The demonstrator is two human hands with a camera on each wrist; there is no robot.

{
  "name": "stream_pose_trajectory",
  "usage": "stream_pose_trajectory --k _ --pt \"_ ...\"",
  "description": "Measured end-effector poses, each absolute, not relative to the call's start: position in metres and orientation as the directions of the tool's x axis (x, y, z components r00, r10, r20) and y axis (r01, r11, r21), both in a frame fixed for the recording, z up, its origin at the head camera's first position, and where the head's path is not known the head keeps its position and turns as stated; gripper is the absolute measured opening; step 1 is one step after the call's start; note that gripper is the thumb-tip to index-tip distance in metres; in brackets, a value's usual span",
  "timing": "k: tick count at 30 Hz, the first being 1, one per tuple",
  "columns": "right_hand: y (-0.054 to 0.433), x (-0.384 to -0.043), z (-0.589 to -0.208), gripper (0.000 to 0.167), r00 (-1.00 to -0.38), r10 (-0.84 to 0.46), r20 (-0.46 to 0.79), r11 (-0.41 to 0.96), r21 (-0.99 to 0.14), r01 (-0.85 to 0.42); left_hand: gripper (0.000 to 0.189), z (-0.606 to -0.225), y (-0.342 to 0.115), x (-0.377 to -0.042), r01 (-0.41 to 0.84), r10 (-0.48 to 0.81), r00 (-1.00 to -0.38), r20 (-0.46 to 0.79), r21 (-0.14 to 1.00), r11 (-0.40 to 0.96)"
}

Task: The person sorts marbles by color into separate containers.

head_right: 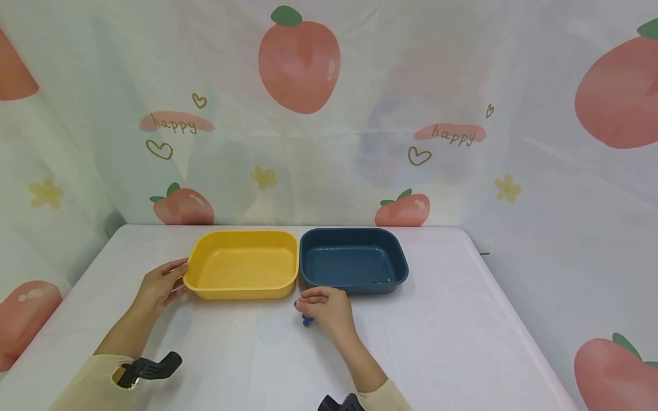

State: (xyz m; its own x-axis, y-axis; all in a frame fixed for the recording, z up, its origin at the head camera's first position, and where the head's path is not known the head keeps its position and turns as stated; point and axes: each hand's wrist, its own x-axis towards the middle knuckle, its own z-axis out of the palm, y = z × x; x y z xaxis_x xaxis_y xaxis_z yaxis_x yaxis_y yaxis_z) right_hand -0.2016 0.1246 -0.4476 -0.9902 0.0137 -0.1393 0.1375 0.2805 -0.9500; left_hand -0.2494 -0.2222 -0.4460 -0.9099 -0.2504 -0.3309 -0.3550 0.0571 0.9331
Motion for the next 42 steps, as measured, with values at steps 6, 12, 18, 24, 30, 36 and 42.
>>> stream_pose_trajectory --k 6,12,18,24,30,36,42 --pt "0.117 -0.207 -0.439 0.028 -0.987 0.005 -0.159 0.263 -0.952 0.155 0.051 -0.447 -0.224 -0.25 -0.349 -0.249 -0.912 -0.326 0.936 0.052" --pt "0.113 -0.212 -0.435 0.024 -0.99 -0.002 -0.141 0.244 -0.96 0.136 0.051 -0.448 -0.225 -0.251 -0.344 -0.238 -0.916 -0.324 0.938 0.043" --pt "0.11 -0.217 -0.432 0.024 -0.993 -0.011 -0.115 0.259 -0.96 0.109 0.051 -0.447 -0.224 -0.25 -0.339 -0.237 -0.917 -0.321 0.94 0.037" --pt "0.103 -0.225 -0.427 0.027 -0.993 -0.033 -0.115 0.223 -0.969 0.104 0.051 -0.447 -0.224 -0.251 -0.349 -0.248 -0.912 -0.326 0.936 0.053" --pt "0.097 -0.23 -0.426 0.028 -0.995 -0.045 -0.093 0.232 -0.969 0.08 0.051 -0.448 -0.224 -0.251 -0.355 -0.246 -0.911 -0.332 0.933 0.058" --pt "0.091 -0.235 -0.426 0.028 -0.996 -0.044 -0.077 0.227 -0.972 0.065 0.051 -0.448 -0.223 -0.25 -0.363 -0.252 -0.907 -0.338 0.93 0.057" --pt "0.087 -0.239 -0.426 0.025 -0.996 -0.037 -0.083 0.222 -0.972 0.073 0.05 -0.447 -0.223 -0.251 -0.362 -0.252 -0.907 -0.337 0.931 0.055"
